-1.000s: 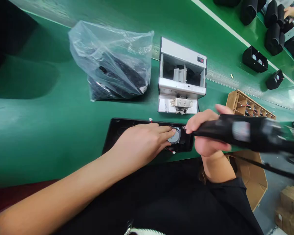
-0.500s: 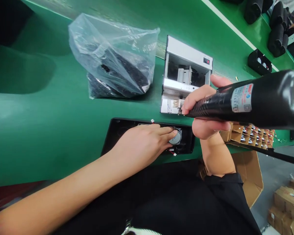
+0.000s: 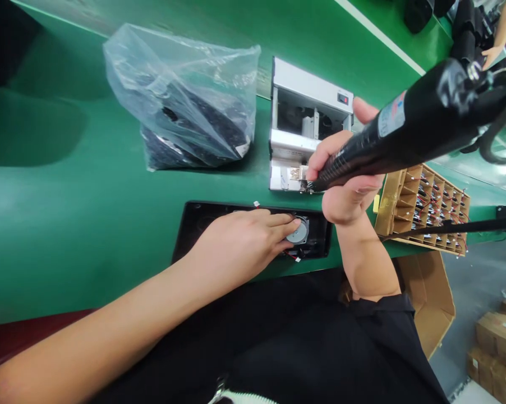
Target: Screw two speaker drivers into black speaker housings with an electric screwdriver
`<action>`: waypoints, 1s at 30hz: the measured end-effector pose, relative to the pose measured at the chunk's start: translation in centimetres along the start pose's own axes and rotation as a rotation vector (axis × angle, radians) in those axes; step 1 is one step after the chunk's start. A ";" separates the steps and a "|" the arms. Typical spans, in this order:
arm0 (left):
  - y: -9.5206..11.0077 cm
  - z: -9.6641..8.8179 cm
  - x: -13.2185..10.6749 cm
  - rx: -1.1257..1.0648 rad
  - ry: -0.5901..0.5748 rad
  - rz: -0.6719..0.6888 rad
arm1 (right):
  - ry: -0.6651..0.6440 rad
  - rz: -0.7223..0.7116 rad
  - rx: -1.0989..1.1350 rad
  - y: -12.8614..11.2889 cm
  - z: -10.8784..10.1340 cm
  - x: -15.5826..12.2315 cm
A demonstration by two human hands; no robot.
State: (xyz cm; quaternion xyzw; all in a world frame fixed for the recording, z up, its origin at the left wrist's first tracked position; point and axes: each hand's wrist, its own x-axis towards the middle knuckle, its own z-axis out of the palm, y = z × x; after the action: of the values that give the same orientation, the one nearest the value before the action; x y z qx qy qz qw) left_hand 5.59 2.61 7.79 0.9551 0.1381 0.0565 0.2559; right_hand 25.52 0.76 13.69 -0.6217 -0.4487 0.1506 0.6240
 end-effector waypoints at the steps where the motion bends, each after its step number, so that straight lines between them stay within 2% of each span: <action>1: -0.1 0.0 0.0 -0.004 0.006 0.003 | 0.018 -0.059 0.003 0.1 0.0 0.1; 3: -0.2 0.0 -0.1 -0.003 0.011 0.005 | 0.080 -0.207 0.011 0.4 0.0 0.1; 7: -0.2 0.0 0.0 0.013 -0.005 0.004 | 0.055 -0.136 -0.070 0.6 0.3 0.2; 9: -0.1 -0.1 0.0 0.010 -0.013 -0.001 | 0.048 -0.116 -0.016 0.4 0.5 0.2; 13: 0.0 -0.1 0.2 0.021 -0.038 -0.021 | 0.040 -0.161 0.144 -1.2 0.4 0.0; 17: -0.1 -0.2 0.2 0.041 -0.068 -0.022 | 0.037 -0.246 0.202 -4.3 -1.4 -1.6; 21: -0.2 -0.1 0.1 0.064 -0.057 -0.010 | -0.021 -0.169 0.206 -6.2 -4.1 -4.7; 25: -0.3 0.1 -0.2 0.056 -0.019 -0.010 | -0.002 -0.154 0.221 -4.9 -5.6 -7.9; 30: -0.5 0.3 -0.5 0.017 0.036 -0.025 | 0.025 -0.067 0.226 -2.5 -5.6 -9.8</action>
State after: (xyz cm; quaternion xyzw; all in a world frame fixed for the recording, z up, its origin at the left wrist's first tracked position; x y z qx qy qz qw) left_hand 5.07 2.73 7.25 0.9543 0.1549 0.0693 0.2461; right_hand 23.35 -10.58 13.35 -0.5340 -0.4416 0.1713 0.7004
